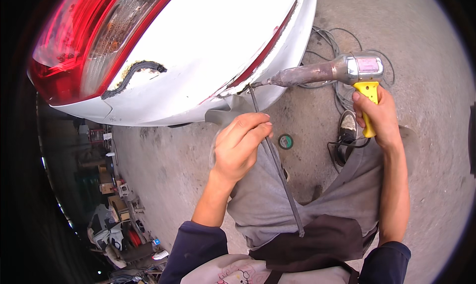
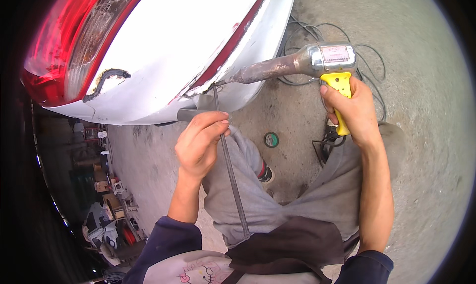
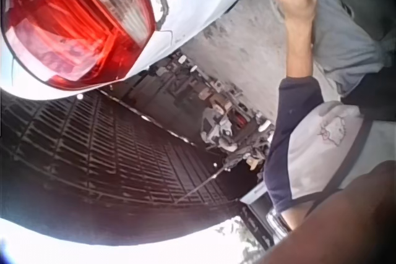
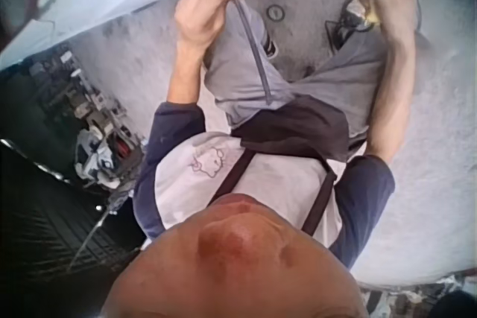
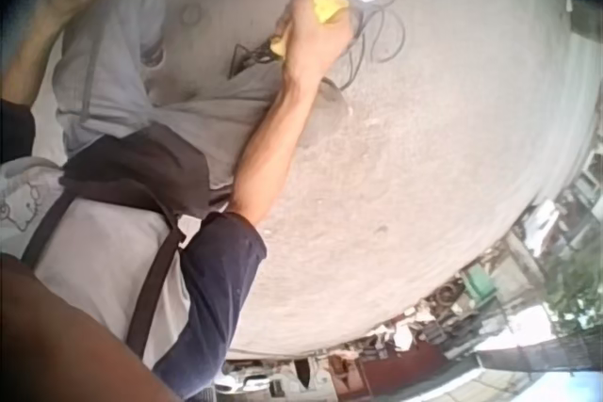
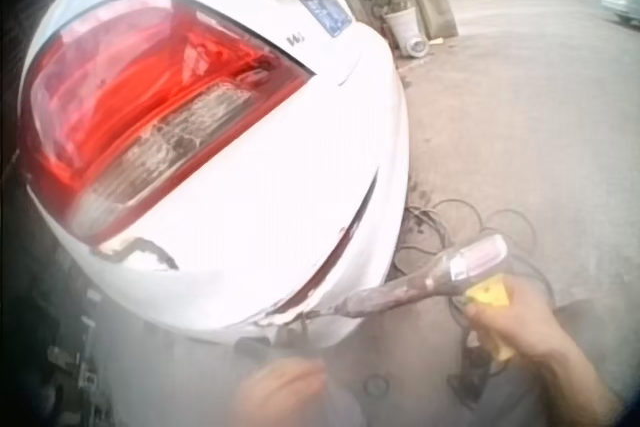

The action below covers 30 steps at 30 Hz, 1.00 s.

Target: The person uses a heat gun and a metal rod to repair a damaged area on the rear bumper of a white car. They apply heat to the plastic and press the rod into the softened material to smooth the surface.

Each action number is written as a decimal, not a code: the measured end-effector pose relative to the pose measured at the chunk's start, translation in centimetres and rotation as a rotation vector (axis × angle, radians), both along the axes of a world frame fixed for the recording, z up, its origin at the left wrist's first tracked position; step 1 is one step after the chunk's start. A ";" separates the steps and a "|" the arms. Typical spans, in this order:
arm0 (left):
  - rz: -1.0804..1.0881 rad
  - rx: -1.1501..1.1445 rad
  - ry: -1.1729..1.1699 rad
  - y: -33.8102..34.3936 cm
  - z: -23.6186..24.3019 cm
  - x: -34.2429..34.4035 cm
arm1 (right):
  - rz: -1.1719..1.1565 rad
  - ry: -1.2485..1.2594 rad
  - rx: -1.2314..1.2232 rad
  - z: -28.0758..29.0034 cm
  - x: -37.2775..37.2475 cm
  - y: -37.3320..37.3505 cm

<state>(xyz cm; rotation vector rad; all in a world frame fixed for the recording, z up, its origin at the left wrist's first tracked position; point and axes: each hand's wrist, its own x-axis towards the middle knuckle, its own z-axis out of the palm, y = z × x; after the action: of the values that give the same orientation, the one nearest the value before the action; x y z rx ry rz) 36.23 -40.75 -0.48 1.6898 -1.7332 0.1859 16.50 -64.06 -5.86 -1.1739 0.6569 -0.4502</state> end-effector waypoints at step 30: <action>0.009 -0.042 -0.008 0.3 0.1 1.0 | 0.001 0.003 -0.012 -0.2 0.1 0.0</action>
<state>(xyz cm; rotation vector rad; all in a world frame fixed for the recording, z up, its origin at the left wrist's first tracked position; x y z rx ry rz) 37.25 -40.48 -0.34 1.6691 -1.7161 0.2313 16.61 -64.05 -6.05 -1.1867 0.6571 -0.4518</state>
